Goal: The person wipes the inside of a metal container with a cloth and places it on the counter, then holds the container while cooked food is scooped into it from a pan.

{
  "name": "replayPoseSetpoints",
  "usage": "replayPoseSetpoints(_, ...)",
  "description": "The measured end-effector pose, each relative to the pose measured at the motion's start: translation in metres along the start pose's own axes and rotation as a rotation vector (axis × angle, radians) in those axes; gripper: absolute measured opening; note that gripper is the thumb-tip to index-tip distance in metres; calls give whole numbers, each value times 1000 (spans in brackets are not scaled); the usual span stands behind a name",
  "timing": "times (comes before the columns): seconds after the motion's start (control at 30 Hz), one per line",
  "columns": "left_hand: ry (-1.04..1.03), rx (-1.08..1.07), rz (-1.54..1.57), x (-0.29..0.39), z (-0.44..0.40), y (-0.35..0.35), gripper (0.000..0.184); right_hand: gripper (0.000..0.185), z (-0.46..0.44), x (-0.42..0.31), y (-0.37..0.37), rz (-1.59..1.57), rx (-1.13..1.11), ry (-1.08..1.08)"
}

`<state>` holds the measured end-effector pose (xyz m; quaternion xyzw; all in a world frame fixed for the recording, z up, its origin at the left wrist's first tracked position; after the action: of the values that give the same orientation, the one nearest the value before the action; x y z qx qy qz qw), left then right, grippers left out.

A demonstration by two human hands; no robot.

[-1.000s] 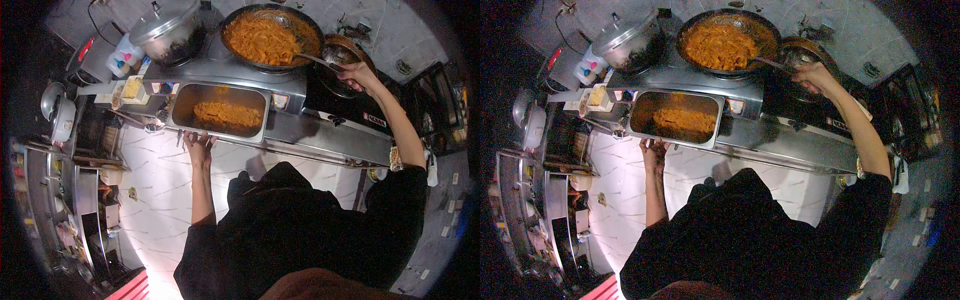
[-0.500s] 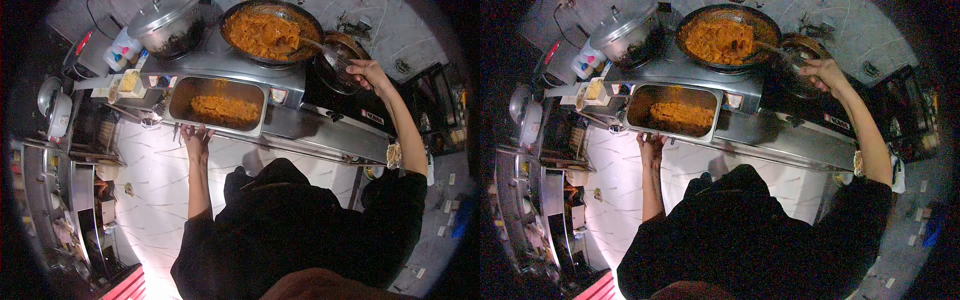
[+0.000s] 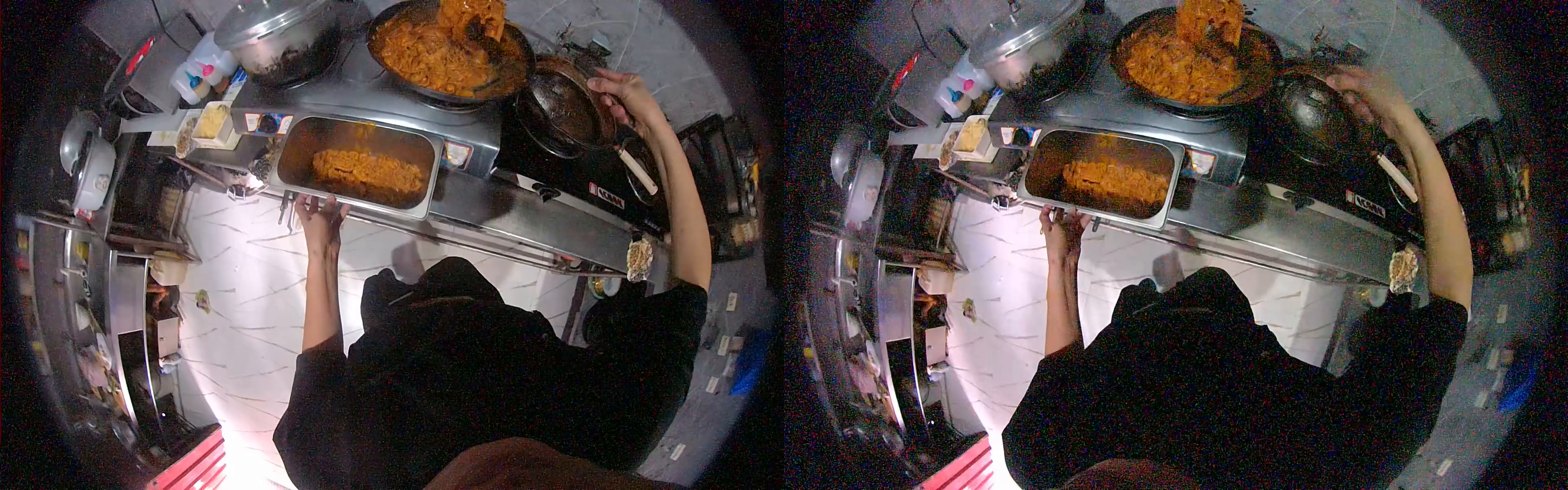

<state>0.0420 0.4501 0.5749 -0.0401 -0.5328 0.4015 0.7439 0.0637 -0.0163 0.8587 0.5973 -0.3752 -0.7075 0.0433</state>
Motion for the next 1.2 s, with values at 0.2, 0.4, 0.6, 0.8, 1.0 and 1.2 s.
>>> replayPoseSetpoints(0.2, 21, -3, -45, -3, -5, 5, 56, 71, 3, 7, -14, 96, 12, 29)
replayPoseSetpoints(0.4, 8, -14, -30, -1, -2, 3, 52, 68, 18, 5, -20, 63, -52, -18)
replayPoseSetpoints(0.6, -9, -24, -21, -4, -6, 2, 51, 64, 38, -27, -5, 98, -34, 51)
replayPoseSetpoints(0.8, 15, 18, -20, 4, 4, -2, 52, 63, 68, -39, -26, 70, -124, 6)
replayPoseSetpoints(1.0, -20, -5, -11, -5, -6, 3, 54, 53, 84, -8, -83, 82, -323, -32)
replayPoseSetpoints(1.2, 18, 20, 26, 0, 0, 1, 55, 44, 95, 34, -169, 239, -284, 716)
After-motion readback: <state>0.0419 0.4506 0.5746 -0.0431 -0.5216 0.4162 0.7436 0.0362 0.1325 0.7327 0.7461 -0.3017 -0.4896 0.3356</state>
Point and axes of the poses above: each hand's wrist, its own z-axis away from the middle knuckle, its own y-axis out of the back of the hand, x = y × z, the point moved 3 cm from there along -z, towards the middle knuckle, and after that the axes turned 13 degrees about x, right-handed, at the moved point
